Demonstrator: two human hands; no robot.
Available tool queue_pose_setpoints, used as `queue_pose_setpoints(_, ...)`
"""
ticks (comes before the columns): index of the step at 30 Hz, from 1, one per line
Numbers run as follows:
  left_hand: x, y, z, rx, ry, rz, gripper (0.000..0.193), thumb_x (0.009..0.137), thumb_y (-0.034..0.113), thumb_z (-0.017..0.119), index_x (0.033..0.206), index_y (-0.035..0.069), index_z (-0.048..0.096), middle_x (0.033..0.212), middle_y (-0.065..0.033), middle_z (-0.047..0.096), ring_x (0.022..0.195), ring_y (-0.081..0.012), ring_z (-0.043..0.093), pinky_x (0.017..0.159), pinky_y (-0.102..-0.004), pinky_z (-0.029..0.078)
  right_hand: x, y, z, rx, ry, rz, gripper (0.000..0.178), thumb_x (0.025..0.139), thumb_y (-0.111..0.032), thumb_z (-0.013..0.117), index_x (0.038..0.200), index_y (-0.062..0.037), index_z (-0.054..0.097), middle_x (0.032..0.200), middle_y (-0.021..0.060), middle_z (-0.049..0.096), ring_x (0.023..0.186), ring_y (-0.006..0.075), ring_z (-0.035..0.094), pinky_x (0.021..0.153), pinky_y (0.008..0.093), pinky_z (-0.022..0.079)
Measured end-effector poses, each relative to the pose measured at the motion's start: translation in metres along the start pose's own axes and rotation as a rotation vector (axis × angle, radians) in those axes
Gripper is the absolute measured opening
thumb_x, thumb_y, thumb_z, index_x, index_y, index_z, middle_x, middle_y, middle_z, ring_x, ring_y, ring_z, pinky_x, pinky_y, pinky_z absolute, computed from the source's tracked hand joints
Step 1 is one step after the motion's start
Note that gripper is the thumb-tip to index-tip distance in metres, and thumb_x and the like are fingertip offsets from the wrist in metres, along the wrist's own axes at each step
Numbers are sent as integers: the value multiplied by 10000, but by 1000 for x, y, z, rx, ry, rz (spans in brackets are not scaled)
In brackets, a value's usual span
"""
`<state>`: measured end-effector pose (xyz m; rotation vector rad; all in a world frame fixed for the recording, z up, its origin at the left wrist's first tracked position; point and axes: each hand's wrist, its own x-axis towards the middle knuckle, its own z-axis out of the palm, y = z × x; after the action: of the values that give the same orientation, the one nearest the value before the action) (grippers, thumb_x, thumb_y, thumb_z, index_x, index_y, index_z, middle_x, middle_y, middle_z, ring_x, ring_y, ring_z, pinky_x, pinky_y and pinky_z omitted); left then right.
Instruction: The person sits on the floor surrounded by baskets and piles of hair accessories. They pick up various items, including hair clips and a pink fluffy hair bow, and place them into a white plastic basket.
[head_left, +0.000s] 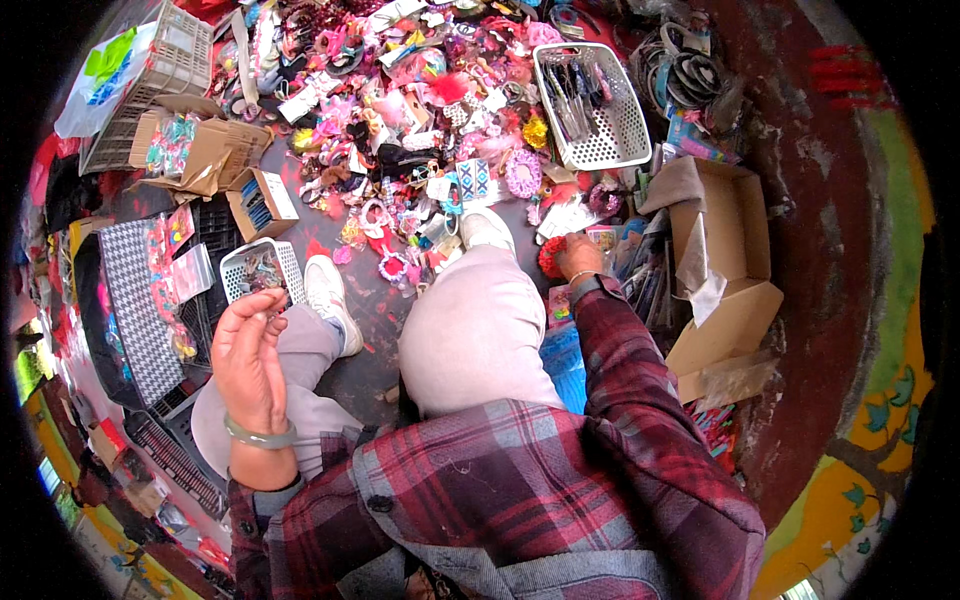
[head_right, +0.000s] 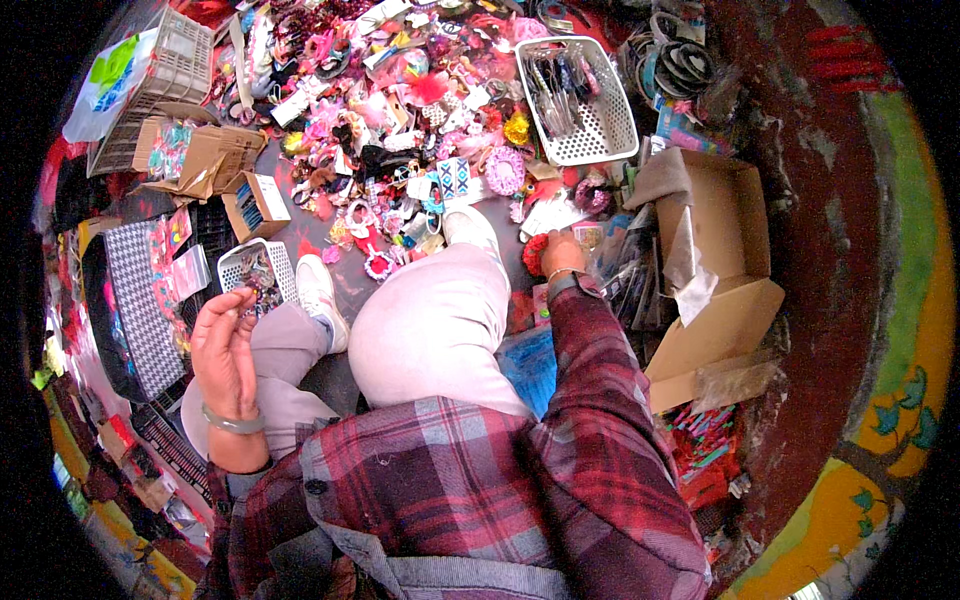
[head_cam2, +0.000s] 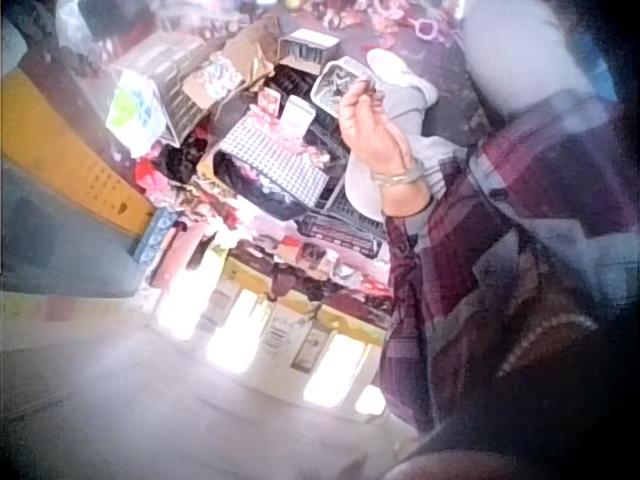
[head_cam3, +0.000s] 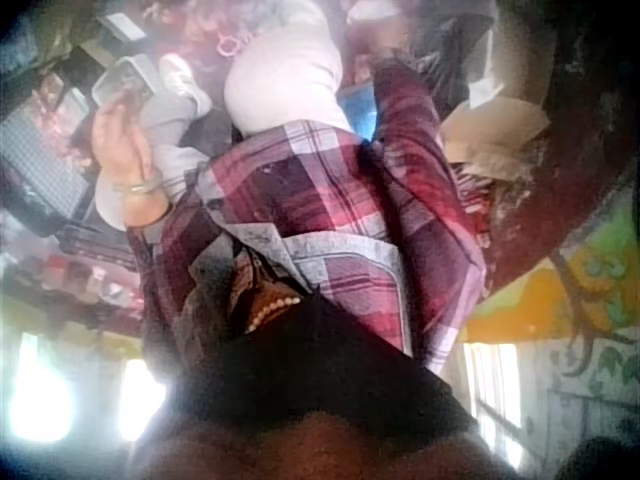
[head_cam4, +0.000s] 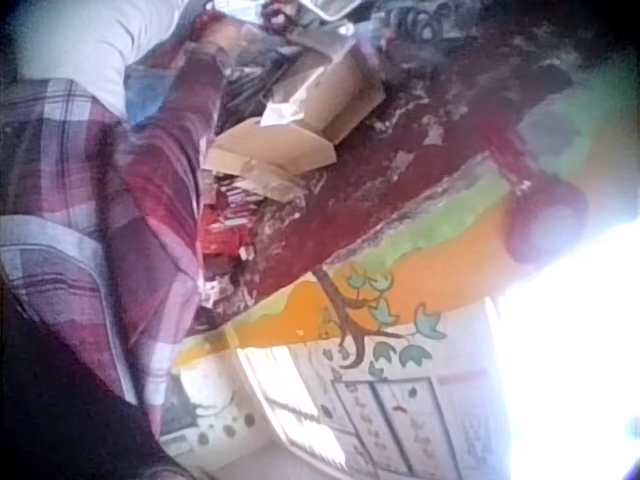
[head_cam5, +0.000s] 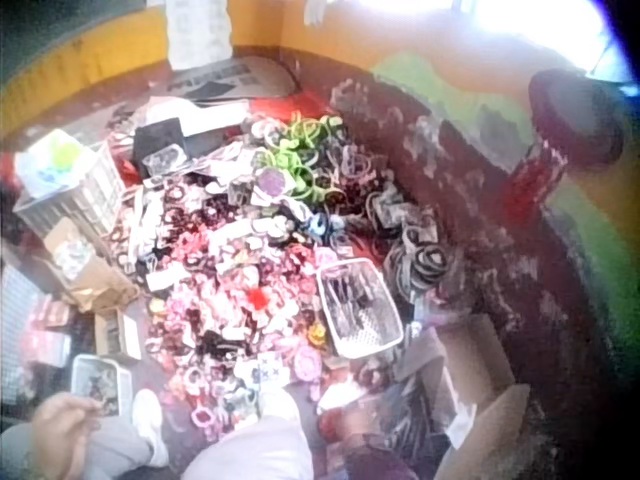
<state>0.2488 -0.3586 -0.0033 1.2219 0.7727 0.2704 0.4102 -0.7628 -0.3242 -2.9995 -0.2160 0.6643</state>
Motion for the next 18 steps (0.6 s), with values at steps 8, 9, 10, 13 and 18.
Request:
queue_pose_setpoints(8, 2, -2, 1, 33, 11, -17, 136, 836, 16, 472, 931, -2, 566, 967, -117, 611, 901, -169, 575, 747, -258, 444, 7, -24, 10, -74, -20, 106, 202, 826, -150, 442, 985, -88, 552, 1004, 141, 543, 999, 307, 519, 784, 416, 466)
queue_pose_setpoints(9, 3, -2, 0, 37, 2, -19, 136, 838, 19, 469, 935, 3, 564, 979, -114, 606, 913, -169, 571, 753, -260, 443, 12, -19, 19, -93, -28, 80, 195, 810, -164, 475, 962, -87, 570, 977, 143, 560, 971, 309, 535, 767, 417, 471)
queue_pose_setpoints(10, 3, -4, -1, 41, -9, -23, 137, 840, 22, 466, 938, 9, 561, 992, -111, 601, 924, -169, 568, 759, -262, 441, 15, -16, 22, -112, -38, 57, 190, 793, -177, 507, 939, -86, 588, 951, 145, 577, 943, 311, 551, 749, 418, 475)
queue_pose_setpoints(13, 3, -5, 0, 29, -6, -21, 139, 840, 21, 463, 936, 4, 563, 984, -113, 604, 920, -170, 569, 758, -263, 440, 23, -3, 6, 67, -174, -33, 177, 740, -184, 606, 870, -64, 620, 826, 136, 618, 788, 286, 600, 653, 395, 491)
queue_pose_setpoints(18, -1, -3, 5, 9, -23, -20, 140, 839, 16, 460, 932, -2, 564, 978, -115, 603, 916, -176, 571, 757, -265, 439, 39, 42, 9, 1072, -381, 292, 103, 742, -79, 643, 810, -13, 602, 691, 47, 593, 515, 150, 562, 461, 305, 472)
